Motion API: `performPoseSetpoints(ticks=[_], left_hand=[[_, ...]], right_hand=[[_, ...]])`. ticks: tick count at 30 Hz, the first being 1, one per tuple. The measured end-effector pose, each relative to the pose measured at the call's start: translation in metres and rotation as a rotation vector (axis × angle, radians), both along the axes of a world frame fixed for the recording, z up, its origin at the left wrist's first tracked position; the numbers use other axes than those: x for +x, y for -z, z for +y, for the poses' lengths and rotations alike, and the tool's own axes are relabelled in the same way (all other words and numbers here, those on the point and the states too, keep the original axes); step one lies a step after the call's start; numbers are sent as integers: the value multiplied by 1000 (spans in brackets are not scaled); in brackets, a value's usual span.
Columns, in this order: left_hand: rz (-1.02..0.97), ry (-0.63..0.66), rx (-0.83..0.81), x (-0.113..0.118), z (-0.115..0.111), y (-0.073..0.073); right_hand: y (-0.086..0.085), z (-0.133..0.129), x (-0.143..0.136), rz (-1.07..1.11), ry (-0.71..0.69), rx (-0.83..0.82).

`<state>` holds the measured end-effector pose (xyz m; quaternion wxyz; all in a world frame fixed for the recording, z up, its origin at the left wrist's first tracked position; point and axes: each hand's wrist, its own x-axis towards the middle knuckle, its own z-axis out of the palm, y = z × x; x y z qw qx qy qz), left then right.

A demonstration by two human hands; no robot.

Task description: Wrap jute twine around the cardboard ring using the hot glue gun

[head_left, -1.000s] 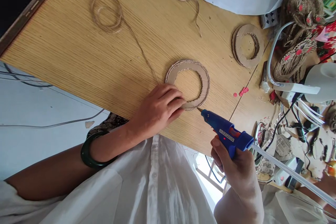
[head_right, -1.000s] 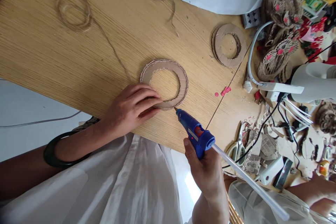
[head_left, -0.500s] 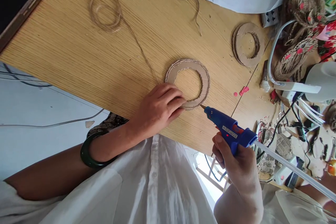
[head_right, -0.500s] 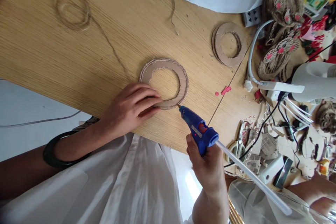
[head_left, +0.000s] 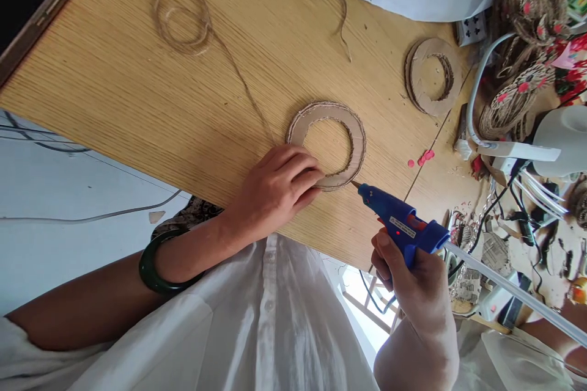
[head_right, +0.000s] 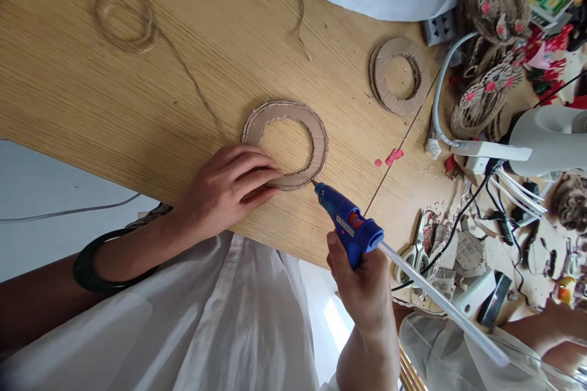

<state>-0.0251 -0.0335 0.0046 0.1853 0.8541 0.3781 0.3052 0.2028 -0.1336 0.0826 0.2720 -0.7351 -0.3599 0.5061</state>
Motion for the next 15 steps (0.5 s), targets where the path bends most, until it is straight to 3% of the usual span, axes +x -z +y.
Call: performPoseSetpoints(ticks=[15], left_hand=[[1, -8, 27, 0, 0, 0]], right_hand=[[1, 1, -2, -10, 1, -27]])
